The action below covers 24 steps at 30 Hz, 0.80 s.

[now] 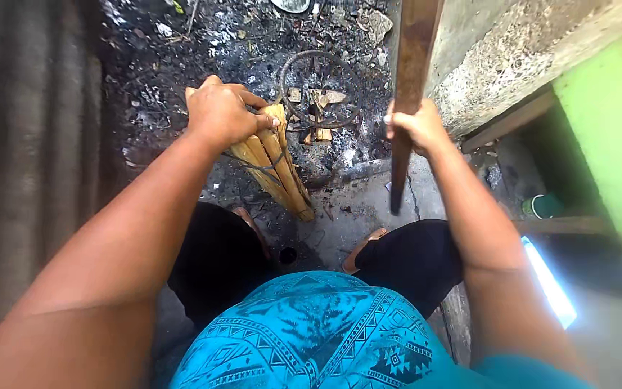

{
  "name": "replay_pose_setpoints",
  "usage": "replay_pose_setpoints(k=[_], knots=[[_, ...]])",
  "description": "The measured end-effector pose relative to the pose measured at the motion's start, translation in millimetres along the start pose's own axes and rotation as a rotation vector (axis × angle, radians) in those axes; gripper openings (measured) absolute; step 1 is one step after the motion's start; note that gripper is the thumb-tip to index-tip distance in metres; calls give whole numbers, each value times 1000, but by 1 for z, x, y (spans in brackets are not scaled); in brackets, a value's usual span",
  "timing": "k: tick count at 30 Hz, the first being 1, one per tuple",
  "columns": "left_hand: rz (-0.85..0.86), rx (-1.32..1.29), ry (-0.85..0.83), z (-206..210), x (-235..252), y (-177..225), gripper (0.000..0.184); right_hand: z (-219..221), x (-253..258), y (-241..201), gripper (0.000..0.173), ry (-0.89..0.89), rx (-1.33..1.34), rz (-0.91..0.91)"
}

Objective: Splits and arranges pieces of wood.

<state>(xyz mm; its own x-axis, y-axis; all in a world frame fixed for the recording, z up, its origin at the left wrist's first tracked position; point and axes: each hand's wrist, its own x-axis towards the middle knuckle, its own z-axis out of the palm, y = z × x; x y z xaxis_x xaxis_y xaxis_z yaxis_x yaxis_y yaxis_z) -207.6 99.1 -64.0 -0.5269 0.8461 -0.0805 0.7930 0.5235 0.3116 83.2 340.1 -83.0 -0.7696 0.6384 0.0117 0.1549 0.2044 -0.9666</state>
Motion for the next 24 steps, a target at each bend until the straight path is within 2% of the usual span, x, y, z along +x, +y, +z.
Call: replay_pose_setpoints(k=[4, 7, 14, 17, 19, 21, 24], knots=[[4, 19, 14, 3, 1, 8, 39, -67, -52, 43, 34, 103, -364, 223], [3, 41, -6, 4, 1, 15, 39, -98, -98, 85, 41, 149, -456, 368], [36, 44, -13, 6, -3, 18, 49, -110, -174, 146, 40, 258, -747, 533], [16, 50, -25, 3, -7, 22, 44, -113, -183, 169, 61, 247, -856, 719], [17, 50, -23, 3, -10, 26, 41, -120, -193, 194, 69, 274, -922, 777], [24, 52, -24, 3, -14, 29, 40, -132, -205, 216, 76, 368, -957, 847], [48, 70, -20, 5, -23, 32, 41, -151, -209, 220, 84, 593, -875, 1034]])
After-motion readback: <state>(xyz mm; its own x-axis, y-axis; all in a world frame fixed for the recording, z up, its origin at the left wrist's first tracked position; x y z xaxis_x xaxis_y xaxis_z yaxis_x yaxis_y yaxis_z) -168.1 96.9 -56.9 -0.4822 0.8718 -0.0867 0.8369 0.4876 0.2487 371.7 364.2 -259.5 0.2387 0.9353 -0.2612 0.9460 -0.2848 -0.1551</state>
